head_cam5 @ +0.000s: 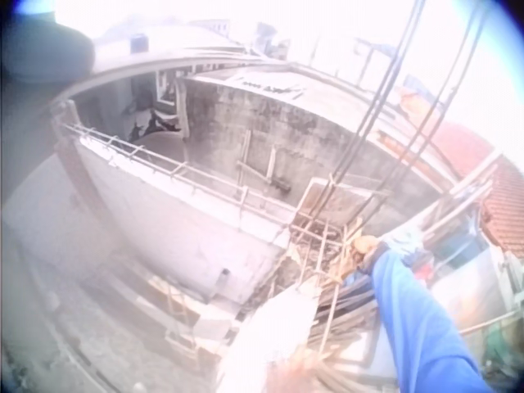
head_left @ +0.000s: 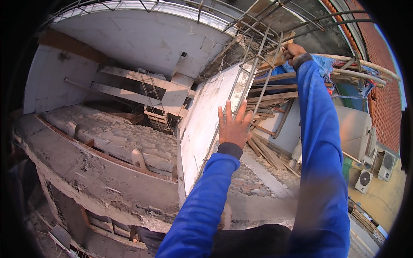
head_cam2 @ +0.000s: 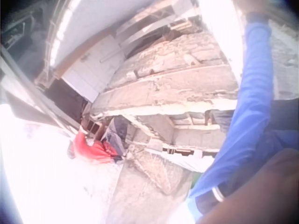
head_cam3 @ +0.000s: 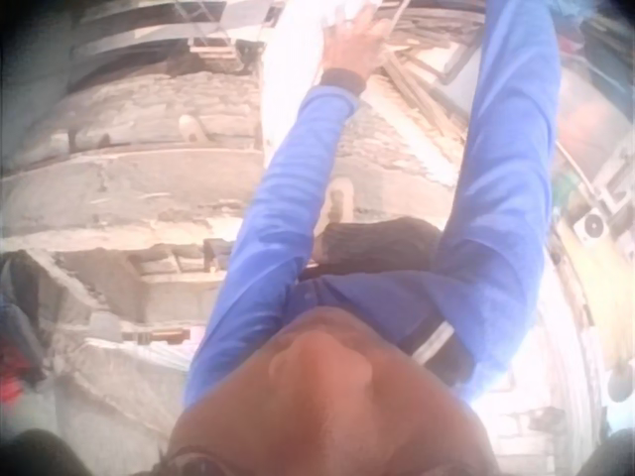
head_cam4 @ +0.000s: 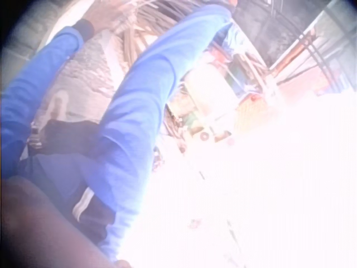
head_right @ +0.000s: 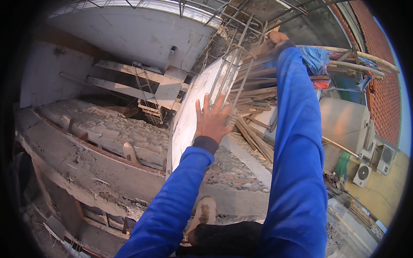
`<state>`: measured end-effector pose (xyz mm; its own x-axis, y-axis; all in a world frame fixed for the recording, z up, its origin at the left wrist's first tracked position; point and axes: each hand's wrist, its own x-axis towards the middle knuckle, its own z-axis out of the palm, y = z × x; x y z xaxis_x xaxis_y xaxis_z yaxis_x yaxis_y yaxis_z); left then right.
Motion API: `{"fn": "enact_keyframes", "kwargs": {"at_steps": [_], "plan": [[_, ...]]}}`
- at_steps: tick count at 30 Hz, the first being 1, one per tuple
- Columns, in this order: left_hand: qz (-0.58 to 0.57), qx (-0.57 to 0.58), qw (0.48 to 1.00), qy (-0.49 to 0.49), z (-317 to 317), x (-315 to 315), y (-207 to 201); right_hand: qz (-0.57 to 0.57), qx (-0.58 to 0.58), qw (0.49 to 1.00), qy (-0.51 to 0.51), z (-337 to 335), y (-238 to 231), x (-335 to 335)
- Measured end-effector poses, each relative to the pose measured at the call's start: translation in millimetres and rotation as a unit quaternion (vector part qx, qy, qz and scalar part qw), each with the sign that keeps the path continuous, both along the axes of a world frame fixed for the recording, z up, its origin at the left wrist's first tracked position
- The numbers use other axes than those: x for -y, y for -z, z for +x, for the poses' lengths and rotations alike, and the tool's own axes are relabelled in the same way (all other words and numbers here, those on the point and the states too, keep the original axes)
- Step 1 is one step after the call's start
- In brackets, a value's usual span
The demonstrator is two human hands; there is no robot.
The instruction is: The person is assembling a metal scaffolding structure on a construction site. They use pliers to secure metal rods and wires, positioning the frame against a concrete wall while another worker assists nearby.
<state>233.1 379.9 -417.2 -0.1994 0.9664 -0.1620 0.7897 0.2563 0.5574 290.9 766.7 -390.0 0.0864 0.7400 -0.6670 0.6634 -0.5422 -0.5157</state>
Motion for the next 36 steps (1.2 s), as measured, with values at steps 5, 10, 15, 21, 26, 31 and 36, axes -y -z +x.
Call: {"fn": "enact_keyframes", "kwargs": {"at_steps": [5, 10, 15, 21, 26, 31, 36], "plan": [[-0.001, 0.026, 1.0, 0.017, 9.7, -6.1, -8.9, 0.164, 0.204, 0.935, -0.238, 38.4, -13.0, -13.2], [0.01, -0.006, 1.0, 0.005, 10.5, -7.2, -5.6, 0.3, 0.321, 0.849, -0.293, 38.5, -34.7, 46.2], [0.03, 0.001, 1.0, -0.001, 7.8, -4.0, -3.8, 0.523, 0.151, 0.778, -0.314, 38.7, -52.0, 199.5], [0.024, 0.017, 0.999, 0.024, 7.2, -0.4, -2.7, 0.175, -0.015, 0.944, -0.28, 58.0, -30.0, 395.2], [-0.049, 0.118, 0.984, 0.128, -15.8, -4.4, -20.0, -0.013, -0.044, 0.962, -0.271, 66.0, -6.7, 453.6], [-0.133, 0.206, 0.953, 0.176, -66.6, 21.2, -61.3, -0.056, 0.193, 0.864, -0.461, 25.0, 17.7, 480.2], [0.138, 0.212, 0.962, -0.102, -176.3, 197.9, -93.3, 0.004, 0.309, 0.926, -0.216, -15.7, -12.7, 506.3]]}}
